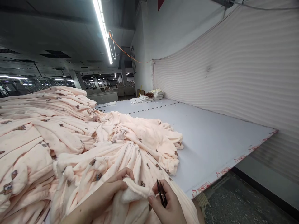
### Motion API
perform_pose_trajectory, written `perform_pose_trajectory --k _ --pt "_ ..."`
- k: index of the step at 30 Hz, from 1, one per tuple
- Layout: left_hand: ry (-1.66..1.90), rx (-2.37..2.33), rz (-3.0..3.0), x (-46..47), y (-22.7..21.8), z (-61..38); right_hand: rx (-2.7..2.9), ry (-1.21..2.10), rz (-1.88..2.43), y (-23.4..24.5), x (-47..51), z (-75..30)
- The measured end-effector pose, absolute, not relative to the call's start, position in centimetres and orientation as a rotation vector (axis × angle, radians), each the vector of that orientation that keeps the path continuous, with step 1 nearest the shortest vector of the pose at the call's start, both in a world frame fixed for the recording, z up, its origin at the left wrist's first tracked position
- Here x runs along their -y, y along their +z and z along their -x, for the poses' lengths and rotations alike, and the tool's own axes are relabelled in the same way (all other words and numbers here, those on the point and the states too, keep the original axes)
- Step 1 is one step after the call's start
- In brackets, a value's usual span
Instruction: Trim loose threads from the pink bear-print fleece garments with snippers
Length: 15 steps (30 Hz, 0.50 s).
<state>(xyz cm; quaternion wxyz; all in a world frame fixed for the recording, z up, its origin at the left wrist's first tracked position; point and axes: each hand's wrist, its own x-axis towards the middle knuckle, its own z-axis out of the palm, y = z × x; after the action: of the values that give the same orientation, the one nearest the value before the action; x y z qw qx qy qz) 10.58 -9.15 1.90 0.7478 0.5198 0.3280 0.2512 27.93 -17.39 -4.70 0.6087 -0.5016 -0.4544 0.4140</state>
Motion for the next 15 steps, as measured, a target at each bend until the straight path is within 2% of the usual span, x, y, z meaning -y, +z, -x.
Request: perform_pose_trajectory --k 4,11,15 --pt "0.554 -0.702 -1.094 9.4 1.7 -10.5 1.420 0.621 1.227 -4.1 17.6 -29.4" --pt "0.574 -0.671 -1.066 9.5 1.3 -10.8 1.521 0.436 1.245 -3.9 18.4 -29.3" --pt "0.587 -0.636 -1.027 9.3 1.0 -10.7 1.493 0.453 1.215 -4.2 18.1 -29.5"
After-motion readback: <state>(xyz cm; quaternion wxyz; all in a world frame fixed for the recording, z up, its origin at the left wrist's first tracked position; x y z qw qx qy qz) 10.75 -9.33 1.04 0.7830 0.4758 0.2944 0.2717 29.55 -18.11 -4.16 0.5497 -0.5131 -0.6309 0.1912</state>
